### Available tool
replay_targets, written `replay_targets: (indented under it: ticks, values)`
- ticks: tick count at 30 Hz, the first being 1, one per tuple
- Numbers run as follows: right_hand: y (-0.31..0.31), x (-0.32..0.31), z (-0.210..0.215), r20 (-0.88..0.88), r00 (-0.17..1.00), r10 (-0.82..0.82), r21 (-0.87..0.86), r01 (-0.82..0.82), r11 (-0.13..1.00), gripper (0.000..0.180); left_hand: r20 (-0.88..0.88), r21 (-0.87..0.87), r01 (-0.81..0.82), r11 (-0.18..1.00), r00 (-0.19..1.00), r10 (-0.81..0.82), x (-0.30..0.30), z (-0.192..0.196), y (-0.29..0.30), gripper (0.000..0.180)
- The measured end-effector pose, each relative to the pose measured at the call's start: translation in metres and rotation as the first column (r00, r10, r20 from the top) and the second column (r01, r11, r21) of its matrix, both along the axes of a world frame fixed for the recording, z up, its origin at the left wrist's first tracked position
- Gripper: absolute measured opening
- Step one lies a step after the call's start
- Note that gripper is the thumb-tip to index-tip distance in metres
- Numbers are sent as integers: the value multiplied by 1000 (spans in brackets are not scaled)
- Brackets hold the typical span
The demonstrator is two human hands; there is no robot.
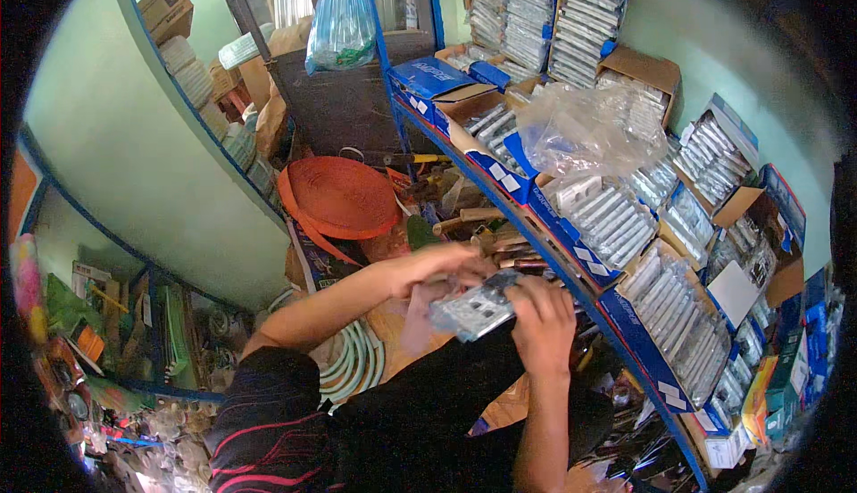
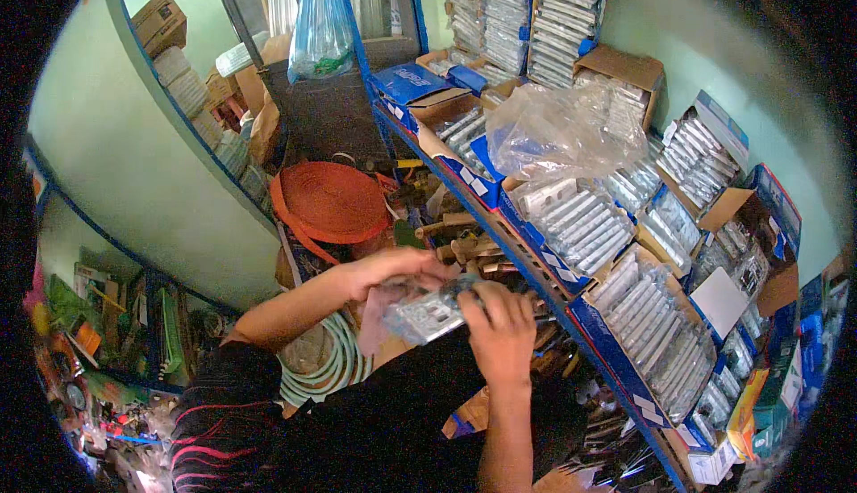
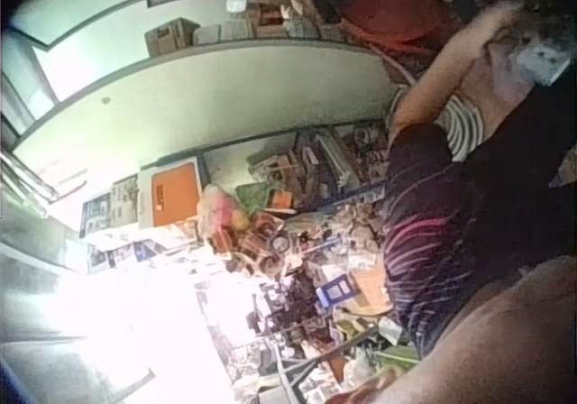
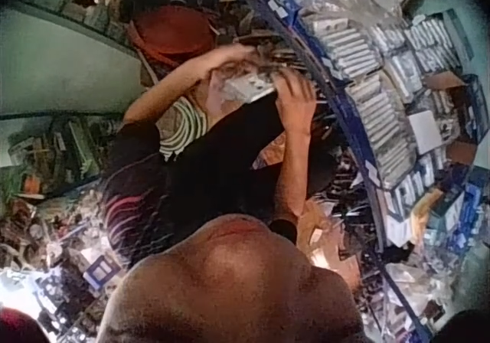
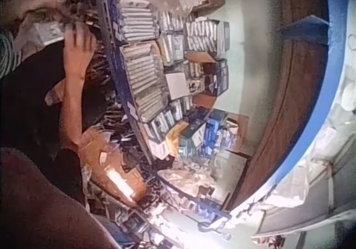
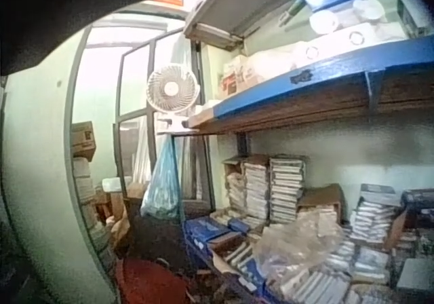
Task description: Wrapping a PVC fitting with thread seal tape and organizing small hardware components on shelves.
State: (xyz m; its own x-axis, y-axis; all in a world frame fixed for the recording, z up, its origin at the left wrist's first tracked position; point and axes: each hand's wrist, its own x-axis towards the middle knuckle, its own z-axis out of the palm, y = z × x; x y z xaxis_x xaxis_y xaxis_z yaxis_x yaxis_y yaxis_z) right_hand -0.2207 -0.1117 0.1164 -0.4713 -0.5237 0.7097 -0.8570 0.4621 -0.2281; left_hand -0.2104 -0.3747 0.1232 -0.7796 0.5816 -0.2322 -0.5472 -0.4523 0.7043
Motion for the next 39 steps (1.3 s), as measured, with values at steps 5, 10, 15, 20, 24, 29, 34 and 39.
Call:
replay_targets:
  ticks: [5,10,15,20,24,29,34,39]
  values:
    - [-14,-1,-11,-83,997,-10,-73,4,997,40,-143,-598,102,795,962,-231,-2,7,20,58]
    - [-18,-7,-19,230,962,-144,-92,169,981,46,-450,-810,-290,510,865,-223,-51,-7,-49,57]
    - [-18,-9,-29,422,896,-141,37,138,990,52,-281,-851,-481,-210,755,-592,-132,52,-172,81]
    - [-23,-15,-38,445,886,-134,114,92,989,56,30,-689,-427,-585,790,-612,-200,90,-200,108]
    - [-31,-17,-30,558,818,-136,110,90,990,56,110,-768,-263,-584,844,-524,-231,89,-222,102]
    - [-31,-24,-32,649,747,-145,98,107,989,53,83,-675,-351,-649,838,-539,-252,106,-248,97]
    - [-25,-27,-35,449,883,-137,1,152,988,50,471,-705,11,-710,756,-455,-268,130,-203,97]
    - [-9,-33,-33,474,859,-191,-25,229,973,50,291,-726,-114,-678,842,-454,-269,109,-226,81]
